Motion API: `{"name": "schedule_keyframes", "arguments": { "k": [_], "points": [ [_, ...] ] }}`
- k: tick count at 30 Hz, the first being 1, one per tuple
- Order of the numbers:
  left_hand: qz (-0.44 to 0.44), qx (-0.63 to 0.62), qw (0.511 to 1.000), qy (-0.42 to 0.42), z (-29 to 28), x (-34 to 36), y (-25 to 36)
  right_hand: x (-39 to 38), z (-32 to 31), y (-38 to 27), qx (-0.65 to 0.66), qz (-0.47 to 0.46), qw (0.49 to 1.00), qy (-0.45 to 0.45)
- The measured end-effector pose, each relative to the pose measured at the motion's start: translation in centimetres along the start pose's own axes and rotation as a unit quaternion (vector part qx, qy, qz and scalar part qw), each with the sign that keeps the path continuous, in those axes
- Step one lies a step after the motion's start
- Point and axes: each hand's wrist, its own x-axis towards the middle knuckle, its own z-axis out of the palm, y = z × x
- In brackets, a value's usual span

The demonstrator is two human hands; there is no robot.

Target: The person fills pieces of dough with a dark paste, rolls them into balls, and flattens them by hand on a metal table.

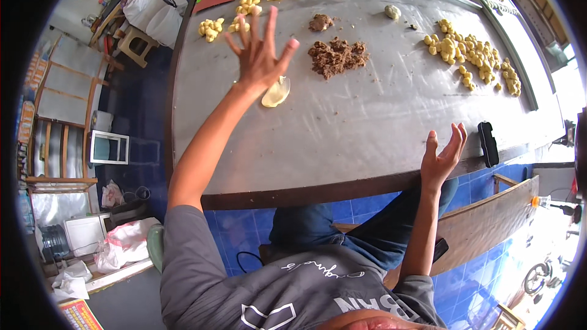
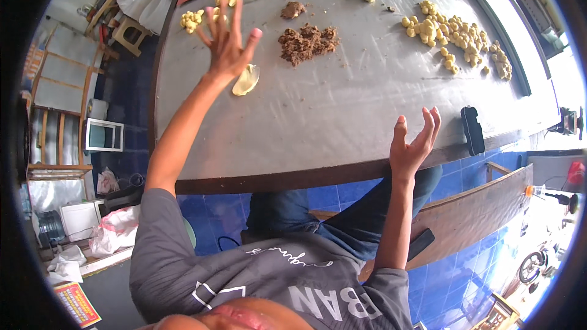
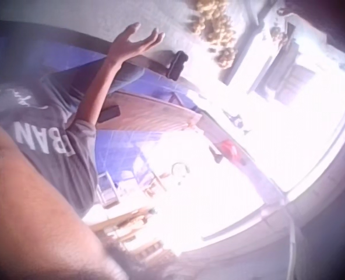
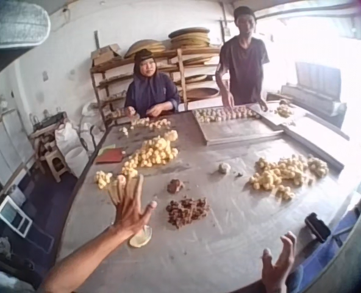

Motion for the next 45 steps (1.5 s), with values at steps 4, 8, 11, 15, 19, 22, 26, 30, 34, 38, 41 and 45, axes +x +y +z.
{"name": "schedule_keyframes", "arguments": {
  "k": [4,8,11,15,19,22,26,30,34,38,41,45],
  "points": [
    [0.041,0.085,0.994,-0.052,2.7,-0.1,-1.9,0.0,0.0,0.0,0.006,-0.002,1.000,0.007],
    [-0.010,0.049,0.999,-0.017,2.4,1.8,-1.7,0.2,0.0,0.1,0.007,0.006,1.000,0.012],
    [0.003,0.073,0.997,-0.024,4.0,0.6,-1.2,0.1,0.1,0.0,-0.001,0.005,1.000,0.007],
    [0.114,0.102,0.986,-0.062,3.4,-0.2,-0.1,0.0,0.0,0.2,-0.008,0.005,1.000,0.011],
    [0.059,0.034,0.996,0.049,2.1,1.9,-0.9,0.0,0.1,0.0,-0.005,0.003,1.000,0.015],
    [0.132,0.068,0.989,-0.021,3.3,0.7,-0.1,0.1,-0.1,0.2,0.000,0.009,1.000,0.018],
    [0.072,0.032,0.997,0.004,2.1,0.2,-0.3,-0.1,0.1,0.1,-0.002,0.013,1.000,0.017],
    [0.024,0.040,0.999,-0.027,1.5,0.4,0.5,0.3,-0.3,0.4,-0.004,0.020,1.000,0.007],
    [0.059,0.077,0.992,-0.079,1.4,-1.6,1.4,0.0,0.1,-0.1,0.009,0.020,1.000,0.003],
    [0.010,0.013,0.999,-0.050,0.0,-1.3,1.4,-0.1,-0.3,0.0,-0.001,0.020,1.000,0.000],
    [0.048,0.059,0.992,-0.099,0.8,-1.8,0.8,0.0,-0.1,0.1,0.010,0.025,1.000,0.004],
    [0.026,0.023,0.998,-0.056,0.7,-3.0,0.5,-0.2,0.1,0.1,0.010,0.024,1.000,0.001]
  ]
}}
